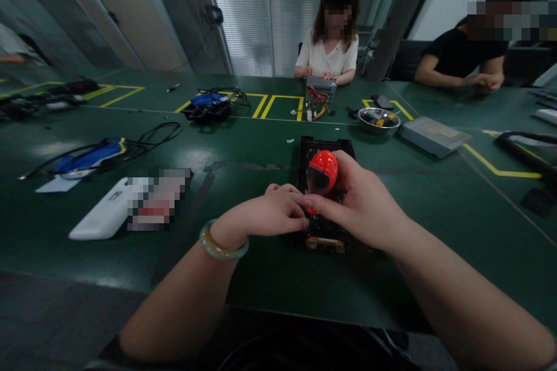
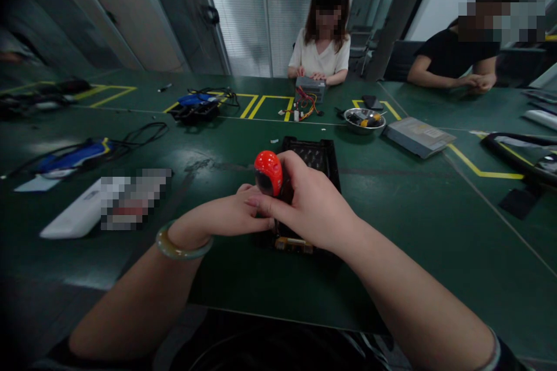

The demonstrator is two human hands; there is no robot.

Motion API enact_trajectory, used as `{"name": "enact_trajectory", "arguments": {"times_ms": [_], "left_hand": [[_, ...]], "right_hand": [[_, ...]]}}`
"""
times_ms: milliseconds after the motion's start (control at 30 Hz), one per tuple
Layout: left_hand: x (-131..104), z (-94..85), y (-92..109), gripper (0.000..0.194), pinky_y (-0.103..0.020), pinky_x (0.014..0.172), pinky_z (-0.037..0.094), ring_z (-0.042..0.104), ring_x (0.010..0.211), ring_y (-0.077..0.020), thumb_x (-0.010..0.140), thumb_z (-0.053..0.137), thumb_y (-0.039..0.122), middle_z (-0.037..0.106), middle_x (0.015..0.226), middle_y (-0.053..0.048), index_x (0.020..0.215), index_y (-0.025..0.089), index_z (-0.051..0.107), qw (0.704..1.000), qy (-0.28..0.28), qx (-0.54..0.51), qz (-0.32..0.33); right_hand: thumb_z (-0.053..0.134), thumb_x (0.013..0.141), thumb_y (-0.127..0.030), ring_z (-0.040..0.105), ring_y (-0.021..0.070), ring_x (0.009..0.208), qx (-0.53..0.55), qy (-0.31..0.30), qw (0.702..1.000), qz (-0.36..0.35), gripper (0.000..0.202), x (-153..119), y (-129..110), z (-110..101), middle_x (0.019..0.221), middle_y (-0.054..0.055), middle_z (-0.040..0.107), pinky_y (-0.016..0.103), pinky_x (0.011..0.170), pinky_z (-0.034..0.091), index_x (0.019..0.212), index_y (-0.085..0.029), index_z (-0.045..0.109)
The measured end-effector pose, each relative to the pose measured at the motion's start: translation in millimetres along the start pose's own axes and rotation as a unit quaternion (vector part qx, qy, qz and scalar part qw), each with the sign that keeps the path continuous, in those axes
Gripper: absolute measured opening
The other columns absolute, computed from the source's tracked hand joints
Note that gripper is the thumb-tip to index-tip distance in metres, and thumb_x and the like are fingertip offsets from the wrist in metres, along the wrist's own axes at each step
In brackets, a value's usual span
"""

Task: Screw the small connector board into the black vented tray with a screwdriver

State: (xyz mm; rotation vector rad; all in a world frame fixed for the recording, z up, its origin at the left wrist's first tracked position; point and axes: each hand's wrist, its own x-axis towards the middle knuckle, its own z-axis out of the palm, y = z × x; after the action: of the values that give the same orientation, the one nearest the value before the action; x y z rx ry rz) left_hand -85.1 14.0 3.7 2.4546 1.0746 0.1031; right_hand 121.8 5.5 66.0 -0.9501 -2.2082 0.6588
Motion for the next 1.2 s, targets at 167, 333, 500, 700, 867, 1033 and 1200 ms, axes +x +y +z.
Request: {"name": "enact_trajectory", "arguments": {"times_ms": [167, 333, 500, 700, 867, 1033, 1200], "left_hand": [[0.1, 0.2, -1.4, 0.031, -0.043, 0.1, 0.027, 0.049, 0.12, -0.0258, 0.096, 0.048, 0.044, 0.071, 0.111, -0.001, 0.095, 0.025, 0.073, 1.0, 0.006, -0.004, 0.005], [1.1, 1.8, -2.1, 0.033, -0.042, 0.099, 0.027, 0.05, 0.116, -0.0249, 0.096, 0.048, 0.044, 0.071, 0.106, -0.002, 0.091, 0.023, 0.073, 1.0, 0.007, 0.001, 0.006], [-0.8, 0.6, 0.9, 0.028, -0.042, 0.102, 0.025, 0.046, 0.124, -0.0263, 0.095, 0.051, 0.043, 0.071, 0.112, -0.002, 0.095, 0.025, 0.072, 1.0, 0.01, 0.011, 0.013], [-1.4, -0.6, 1.0, 0.031, -0.043, 0.101, 0.026, 0.048, 0.121, -0.0264, 0.095, 0.051, 0.046, 0.07, 0.114, -0.002, 0.099, 0.025, 0.073, 1.0, 0.008, 0.013, 0.01], [-0.8, 0.7, -0.6, 0.032, -0.043, 0.099, 0.028, 0.049, 0.117, -0.0262, 0.095, 0.05, 0.047, 0.07, 0.109, -0.002, 0.096, 0.025, 0.073, 1.0, 0.011, 0.015, 0.01], [-0.4, 2.2, -1.3, 0.03, -0.042, 0.102, 0.028, 0.048, 0.12, -0.0251, 0.096, 0.05, 0.044, 0.07, 0.112, -0.002, 0.098, 0.025, 0.073, 1.0, 0.013, 0.004, 0.011], [-0.2, 0.6, 1.1, 0.028, -0.043, 0.104, 0.027, 0.046, 0.124, -0.0258, 0.095, 0.053, 0.043, 0.07, 0.114, -0.002, 0.097, 0.025, 0.073, 1.0, 0.018, 0.0, 0.012]], "right_hand": [[0.073, 0.081, -0.047, 0.062, 0.017, 0.076, -0.016, 0.012, 1.0, -0.005, 0.046, -0.5, -2.0, -1.4, 0.092, 0.002, 0.066, 0.027, 0.067, 0.048, 0.114, -0.022, 0.054], [0.069, 0.082, -0.054, 0.06, 0.0165, 0.072, -0.03, -0.002, 0.999, -0.013, 0.047, 0.0, -2.6, -1.7, 0.089, 0.002, 0.065, 0.026, 0.063, 0.046, 0.113, -0.022, 0.054], [0.069, 0.082, -0.053, 0.062, 0.0176, 0.075, -0.04, 0.004, 0.999, -0.007, 0.046, -0.1, -0.9, -1.9, 0.091, 0.002, 0.065, 0.027, 0.065, 0.046, 0.113, -0.022, 0.053], [0.07, 0.081, -0.055, 0.061, 0.0167, 0.073, -0.032, 0.006, 0.999, -0.006, 0.046, 0.5, -0.8, -1.4, 0.089, 0.001, 0.065, 0.026, 0.062, 0.045, 0.109, -0.022, 0.054], [0.071, 0.08, -0.056, 0.061, 0.0155, 0.071, -0.008, 0.004, 1.0, 0.006, 0.046, -0.2, -1.7, -0.5, 0.089, 0.0, 0.065, 0.026, 0.061, 0.046, 0.106, -0.023, 0.054], [0.068, 0.082, -0.057, 0.061, 0.0161, 0.069, -0.022, 0.007, 1.0, -0.003, 0.043, -0.3, -3.9, -1.5, 0.085, 0.001, 0.065, 0.026, 0.058, 0.044, 0.102, -0.022, 0.054], [0.066, 0.086, -0.048, 0.063, 0.0185, 0.075, -0.011, -0.015, 1.0, 0.017, 0.033, 0.4, -4.4, -3.2, 0.091, 0.002, 0.067, 0.03, 0.064, 0.048, 0.104, -0.022, 0.054]]}}
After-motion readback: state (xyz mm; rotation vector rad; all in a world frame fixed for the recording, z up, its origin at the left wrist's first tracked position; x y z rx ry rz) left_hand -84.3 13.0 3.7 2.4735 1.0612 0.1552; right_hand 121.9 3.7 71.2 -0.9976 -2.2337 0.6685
